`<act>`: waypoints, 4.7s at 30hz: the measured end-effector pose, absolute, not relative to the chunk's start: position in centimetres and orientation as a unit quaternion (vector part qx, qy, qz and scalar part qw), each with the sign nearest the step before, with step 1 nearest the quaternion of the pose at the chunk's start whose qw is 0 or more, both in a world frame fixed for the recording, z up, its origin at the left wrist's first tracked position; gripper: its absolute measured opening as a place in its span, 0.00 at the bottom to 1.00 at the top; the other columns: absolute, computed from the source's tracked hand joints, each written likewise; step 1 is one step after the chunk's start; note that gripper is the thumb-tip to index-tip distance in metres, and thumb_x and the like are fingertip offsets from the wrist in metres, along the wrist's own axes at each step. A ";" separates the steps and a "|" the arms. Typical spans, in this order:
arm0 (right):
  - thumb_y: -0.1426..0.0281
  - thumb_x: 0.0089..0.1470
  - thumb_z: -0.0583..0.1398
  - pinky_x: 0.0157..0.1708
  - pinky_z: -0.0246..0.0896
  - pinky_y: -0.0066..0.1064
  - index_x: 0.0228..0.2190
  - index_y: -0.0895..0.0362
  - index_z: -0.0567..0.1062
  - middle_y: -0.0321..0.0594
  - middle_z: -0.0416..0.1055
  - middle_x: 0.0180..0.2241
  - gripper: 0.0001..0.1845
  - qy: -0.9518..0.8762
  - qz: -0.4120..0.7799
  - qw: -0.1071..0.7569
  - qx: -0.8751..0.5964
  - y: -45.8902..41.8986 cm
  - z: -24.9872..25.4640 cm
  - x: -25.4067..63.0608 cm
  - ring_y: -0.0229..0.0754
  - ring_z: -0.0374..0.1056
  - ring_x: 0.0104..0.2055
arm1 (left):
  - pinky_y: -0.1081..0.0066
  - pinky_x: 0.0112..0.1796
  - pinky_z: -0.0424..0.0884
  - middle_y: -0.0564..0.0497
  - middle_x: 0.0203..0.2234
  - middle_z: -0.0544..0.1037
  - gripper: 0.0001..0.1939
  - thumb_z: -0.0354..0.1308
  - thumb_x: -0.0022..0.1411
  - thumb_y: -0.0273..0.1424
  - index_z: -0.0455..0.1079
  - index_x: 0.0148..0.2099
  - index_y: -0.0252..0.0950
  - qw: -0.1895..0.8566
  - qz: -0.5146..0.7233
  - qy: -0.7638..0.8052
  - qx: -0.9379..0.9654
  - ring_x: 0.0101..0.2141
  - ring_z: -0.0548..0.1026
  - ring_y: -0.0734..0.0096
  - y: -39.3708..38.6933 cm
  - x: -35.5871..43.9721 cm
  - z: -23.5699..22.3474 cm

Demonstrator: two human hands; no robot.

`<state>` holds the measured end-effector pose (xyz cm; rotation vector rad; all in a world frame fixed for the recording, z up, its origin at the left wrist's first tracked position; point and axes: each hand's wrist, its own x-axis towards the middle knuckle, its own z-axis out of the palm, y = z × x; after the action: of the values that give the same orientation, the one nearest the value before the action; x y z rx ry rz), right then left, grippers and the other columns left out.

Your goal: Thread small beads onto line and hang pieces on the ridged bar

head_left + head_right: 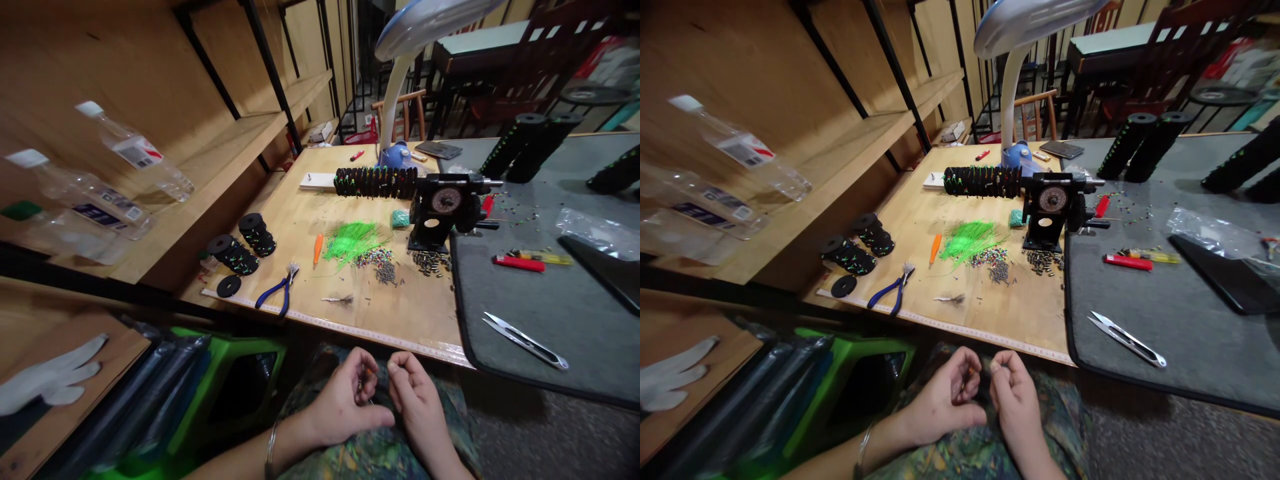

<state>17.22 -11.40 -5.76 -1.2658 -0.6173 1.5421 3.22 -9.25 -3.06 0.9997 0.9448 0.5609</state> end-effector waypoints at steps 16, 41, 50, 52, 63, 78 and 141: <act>0.46 0.48 0.61 0.16 0.36 0.22 0.28 0.54 0.65 0.21 0.48 0.14 0.24 -0.307 0.623 0.485 -0.531 -11.7 -5.7 16.9 0.30 0.42 0.16 | 0.74 0.29 0.59 0.55 0.23 0.65 0.03 0.54 0.54 0.28 0.64 0.29 0.35 0.596 0.281 0.522 0.542 0.26 0.62 0.74 -8.9 3.2 -3.4; 0.65 0.50 0.60 0.21 0.44 0.26 0.21 0.55 0.66 0.27 0.53 0.17 0.11 -0.465 0.561 0.407 -0.551 -12.7 -6.1 17.5 0.34 0.49 0.20 | 0.74 0.27 0.65 0.52 0.25 0.75 0.11 0.45 0.68 0.34 0.67 0.41 0.36 0.421 0.358 0.553 0.624 0.21 0.69 0.74 -7.0 0.8 -3.0; 0.49 0.52 0.60 0.17 0.42 0.23 0.25 0.54 0.64 0.24 0.52 0.16 0.22 -0.334 0.643 0.467 -0.507 -13.0 -6.8 17.3 0.31 0.47 0.16 | 0.72 0.30 0.65 0.51 0.24 0.74 0.12 0.54 0.62 0.37 0.71 0.39 0.33 0.556 0.326 0.543 0.538 0.26 0.68 0.72 -5.9 -1.6 -1.6; 0.49 0.52 0.60 0.17 0.42 0.23 0.25 0.54 0.65 0.24 0.53 0.15 0.22 -0.334 0.646 0.465 -0.505 -12.9 -6.7 17.3 0.31 0.47 0.16 | 0.74 0.28 0.62 0.55 0.20 0.69 0.12 0.54 0.62 0.35 0.71 0.39 0.32 0.595 0.289 0.516 0.544 0.24 0.65 0.74 -6.5 -1.3 -1.7; 0.46 0.49 0.60 0.16 0.41 0.22 0.24 0.54 0.64 0.22 0.53 0.13 0.24 -0.347 0.674 0.437 -0.485 -12.3 -6.5 17.3 0.30 0.46 0.14 | 0.75 0.22 0.51 0.59 0.14 0.61 0.08 0.61 0.54 0.31 0.78 0.32 0.32 0.569 0.247 0.477 0.622 0.19 0.55 0.79 -6.4 1.1 -1.3; 0.59 0.56 0.60 0.36 0.67 0.34 0.51 0.52 0.71 0.45 0.77 0.39 0.22 -0.520 0.561 0.420 -0.488 -10.5 -2.8 18.2 0.48 0.72 0.38 | 0.73 0.28 0.63 0.48 0.23 0.77 0.08 0.55 0.61 0.29 0.75 0.32 0.34 0.366 0.250 0.467 0.766 0.25 0.71 0.70 -7.1 1.1 0.7; 0.46 0.42 0.65 0.14 0.48 0.24 0.25 0.59 0.75 0.32 0.66 0.13 0.27 -0.351 0.604 0.445 -0.560 -11.1 -5.5 16.8 0.32 0.56 0.12 | 0.78 0.18 0.64 0.57 0.15 0.71 0.17 0.66 0.46 0.35 0.58 0.26 0.37 0.676 0.299 0.542 0.399 0.16 0.69 0.78 -8.5 3.3 -3.4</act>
<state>16.76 -11.12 -5.48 -1.3880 -0.8706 1.4972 3.26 -8.48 -3.40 0.8969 1.2197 0.6718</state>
